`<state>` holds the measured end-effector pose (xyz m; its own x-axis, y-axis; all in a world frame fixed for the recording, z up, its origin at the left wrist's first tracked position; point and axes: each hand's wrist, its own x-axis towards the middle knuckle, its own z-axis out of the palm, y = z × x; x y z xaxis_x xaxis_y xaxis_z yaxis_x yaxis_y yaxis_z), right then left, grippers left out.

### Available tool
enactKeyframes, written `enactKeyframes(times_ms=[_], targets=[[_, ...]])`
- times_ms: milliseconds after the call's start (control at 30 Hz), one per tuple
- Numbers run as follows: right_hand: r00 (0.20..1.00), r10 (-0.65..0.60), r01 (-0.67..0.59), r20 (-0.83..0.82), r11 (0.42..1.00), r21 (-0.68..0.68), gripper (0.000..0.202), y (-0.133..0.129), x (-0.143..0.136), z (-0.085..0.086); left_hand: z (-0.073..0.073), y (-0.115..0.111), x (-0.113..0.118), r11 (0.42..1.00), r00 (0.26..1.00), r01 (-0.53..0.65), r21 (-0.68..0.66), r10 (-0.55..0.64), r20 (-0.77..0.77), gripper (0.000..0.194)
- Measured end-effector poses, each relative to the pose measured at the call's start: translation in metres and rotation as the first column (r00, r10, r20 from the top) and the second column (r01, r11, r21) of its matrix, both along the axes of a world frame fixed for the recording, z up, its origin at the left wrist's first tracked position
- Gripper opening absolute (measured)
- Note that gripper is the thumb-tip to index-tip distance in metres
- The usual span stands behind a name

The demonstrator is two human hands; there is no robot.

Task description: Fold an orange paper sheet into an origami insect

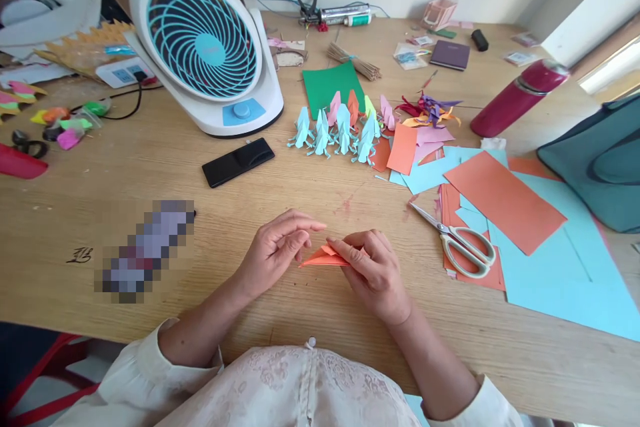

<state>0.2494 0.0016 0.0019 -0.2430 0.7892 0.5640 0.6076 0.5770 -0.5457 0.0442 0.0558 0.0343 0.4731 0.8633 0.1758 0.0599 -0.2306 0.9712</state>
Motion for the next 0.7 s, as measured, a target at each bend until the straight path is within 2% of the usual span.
enactKeyframes(times_ms=[67, 133, 200, 300, 500, 600, 700], targets=[[0.995, -0.075, 0.069, 0.066, 0.994, 0.087, 0.053, 0.001, 0.004, 0.003, -0.001, 0.001, 0.000, 0.981, 0.999, 0.035, -0.192, -0.033, 0.014, 0.040], [0.983, -0.148, 0.130, 0.108, 0.978, 0.161, 0.051, 0.002, 0.007, 0.005, -0.004, 0.001, 0.001, 0.923, 0.992, 0.126, -0.364, -0.120, 0.040, 0.048], [0.971, -0.203, 0.173, 0.123, 0.961, 0.217, 0.046, 0.002, 0.010, 0.006, -0.007, 0.001, 0.004, 0.853, 0.977, 0.212, -0.478, -0.197, 0.084, 0.053], [0.965, -0.229, 0.189, 0.128, 0.945, 0.266, 0.039, 0.004, 0.011, 0.004, -0.011, -0.002, 0.008, 0.773, 0.961, 0.278, -0.570, -0.222, 0.167, 0.053], [0.970, -0.162, 0.116, 0.182, 0.964, 0.241, 0.043, 0.006, 0.009, 0.001, -0.012, -0.008, 0.014, 0.681, 0.950, 0.310, -0.663, -0.191, 0.247, 0.040], [0.966, -0.158, 0.120, 0.205, 0.975, 0.184, 0.056, 0.008, 0.009, 0.003, -0.015, -0.010, 0.017, 0.683, 0.962, 0.259, -0.683, -0.119, 0.246, 0.037], [0.962, -0.271, 0.266, 0.027, 0.957, 0.113, 0.060, 0.011, 0.010, 0.005, -0.020, -0.012, 0.021, 0.730, 0.973, 0.113, -0.674, 0.056, 0.223, 0.035]])
